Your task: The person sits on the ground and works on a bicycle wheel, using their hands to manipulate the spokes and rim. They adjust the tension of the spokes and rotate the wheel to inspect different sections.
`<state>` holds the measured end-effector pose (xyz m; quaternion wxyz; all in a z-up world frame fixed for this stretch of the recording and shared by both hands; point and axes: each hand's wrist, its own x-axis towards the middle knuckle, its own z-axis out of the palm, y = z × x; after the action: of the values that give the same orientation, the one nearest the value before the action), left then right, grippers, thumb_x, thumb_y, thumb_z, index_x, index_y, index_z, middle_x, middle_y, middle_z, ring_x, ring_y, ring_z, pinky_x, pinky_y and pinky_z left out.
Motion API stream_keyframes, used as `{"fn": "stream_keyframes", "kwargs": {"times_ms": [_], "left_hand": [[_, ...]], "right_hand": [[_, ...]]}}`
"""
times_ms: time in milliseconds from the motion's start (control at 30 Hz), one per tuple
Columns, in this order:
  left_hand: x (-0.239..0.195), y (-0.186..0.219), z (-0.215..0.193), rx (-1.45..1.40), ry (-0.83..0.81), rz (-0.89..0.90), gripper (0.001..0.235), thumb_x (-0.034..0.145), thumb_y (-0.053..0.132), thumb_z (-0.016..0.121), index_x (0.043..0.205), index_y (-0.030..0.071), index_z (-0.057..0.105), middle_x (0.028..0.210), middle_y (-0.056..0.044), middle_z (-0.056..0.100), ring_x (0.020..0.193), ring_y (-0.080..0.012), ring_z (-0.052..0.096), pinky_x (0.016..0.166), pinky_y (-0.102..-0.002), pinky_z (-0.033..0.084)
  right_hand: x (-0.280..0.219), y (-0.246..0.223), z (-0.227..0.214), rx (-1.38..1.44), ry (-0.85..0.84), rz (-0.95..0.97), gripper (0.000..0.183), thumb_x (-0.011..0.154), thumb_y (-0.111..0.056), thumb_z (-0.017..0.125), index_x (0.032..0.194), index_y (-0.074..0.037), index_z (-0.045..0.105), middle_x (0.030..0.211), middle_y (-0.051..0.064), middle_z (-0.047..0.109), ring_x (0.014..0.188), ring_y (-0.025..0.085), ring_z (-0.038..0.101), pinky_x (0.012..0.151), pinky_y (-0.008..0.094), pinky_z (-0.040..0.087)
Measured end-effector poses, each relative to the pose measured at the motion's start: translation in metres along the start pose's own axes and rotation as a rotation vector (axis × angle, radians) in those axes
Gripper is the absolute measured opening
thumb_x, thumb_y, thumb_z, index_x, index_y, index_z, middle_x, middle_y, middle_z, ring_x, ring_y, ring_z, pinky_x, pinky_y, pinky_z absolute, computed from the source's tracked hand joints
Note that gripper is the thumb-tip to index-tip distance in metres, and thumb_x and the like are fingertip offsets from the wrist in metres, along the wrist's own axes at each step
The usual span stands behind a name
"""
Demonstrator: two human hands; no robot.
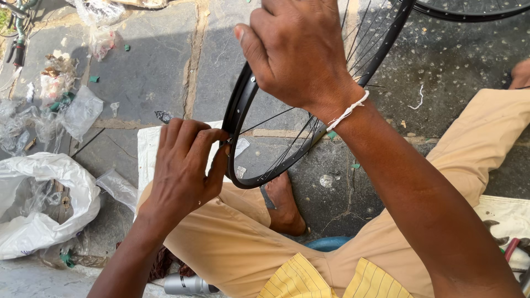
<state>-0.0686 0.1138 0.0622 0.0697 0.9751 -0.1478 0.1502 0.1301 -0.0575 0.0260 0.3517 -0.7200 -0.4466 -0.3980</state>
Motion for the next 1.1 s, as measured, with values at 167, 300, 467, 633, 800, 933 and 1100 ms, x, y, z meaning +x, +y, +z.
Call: {"fn": "stream_keyframes", "kwargs": {"times_ms": [167,300,467,633,800,933,1100], "left_hand": [[-0.004,0.005,0.003,-0.052,-0.001,-0.036,0.029,0.090,-0.008,0.063,0.117,0.002,0.059,0.109,-0.013,0.056,0.101,-0.0311,0.052,0.089,-0.042,0.046],[-0.002,0.005,0.003,0.078,0.010,-0.015,0.025,0.089,0.001,0.071,0.111,0.005,0.060,0.102,-0.011,0.055,0.095,-0.0294,0.051,0.084,-0.044,0.043],[-0.005,0.003,0.000,0.064,-0.027,0.037,0.029,0.089,-0.002,0.070,0.116,0.002,0.059,0.105,-0.013,0.055,0.096,-0.0301,0.051,0.085,-0.043,0.045],[0.000,0.003,0.003,0.067,-0.022,-0.029,0.024,0.092,-0.002,0.066,0.115,0.002,0.060,0.109,-0.013,0.055,0.100,-0.0302,0.051,0.089,-0.043,0.043],[0.000,-0.003,-0.005,0.170,-0.075,0.026,0.023,0.091,0.003,0.070,0.113,0.002,0.063,0.105,-0.014,0.056,0.097,-0.0312,0.051,0.086,-0.045,0.042],[-0.004,-0.007,0.004,0.067,-0.052,-0.034,0.019,0.095,0.000,0.065,0.114,0.003,0.061,0.106,-0.014,0.056,0.100,-0.0301,0.051,0.086,-0.042,0.043],[-0.002,-0.006,0.001,0.180,-0.061,0.037,0.020,0.094,0.001,0.069,0.112,0.001,0.062,0.102,-0.014,0.056,0.095,-0.0297,0.051,0.083,-0.043,0.044]], "right_hand": [[-0.002,-0.003,0.001,0.018,-0.029,0.036,0.035,0.110,-0.021,0.054,0.083,-0.008,0.071,0.079,0.006,0.060,0.079,0.023,0.056,0.084,0.044,0.041],[-0.002,-0.001,-0.002,-0.005,0.005,0.013,0.035,0.109,-0.021,0.054,0.081,-0.009,0.070,0.077,0.005,0.060,0.076,0.022,0.057,0.082,0.043,0.043],[0.003,-0.004,-0.001,0.027,0.010,0.030,0.037,0.112,-0.023,0.057,0.081,-0.009,0.071,0.075,0.005,0.059,0.069,0.021,0.055,0.074,0.041,0.042],[0.000,-0.003,0.005,0.027,-0.024,0.069,0.033,0.109,-0.023,0.057,0.080,-0.012,0.067,0.061,0.004,0.051,0.052,0.020,0.048,0.059,0.038,0.041],[0.002,-0.001,0.018,0.003,0.030,0.049,0.033,0.110,-0.024,0.054,0.081,-0.013,0.066,0.061,0.001,0.051,0.051,0.017,0.048,0.059,0.036,0.043],[-0.001,-0.001,0.025,0.024,0.016,0.053,0.030,0.110,-0.023,0.054,0.086,-0.012,0.069,0.058,0.001,0.052,0.047,0.014,0.048,0.055,0.033,0.043],[0.001,-0.001,0.024,0.038,0.034,0.040,0.030,0.110,-0.023,0.052,0.087,-0.014,0.069,0.060,0.001,0.055,0.048,0.014,0.049,0.054,0.032,0.044]]}}
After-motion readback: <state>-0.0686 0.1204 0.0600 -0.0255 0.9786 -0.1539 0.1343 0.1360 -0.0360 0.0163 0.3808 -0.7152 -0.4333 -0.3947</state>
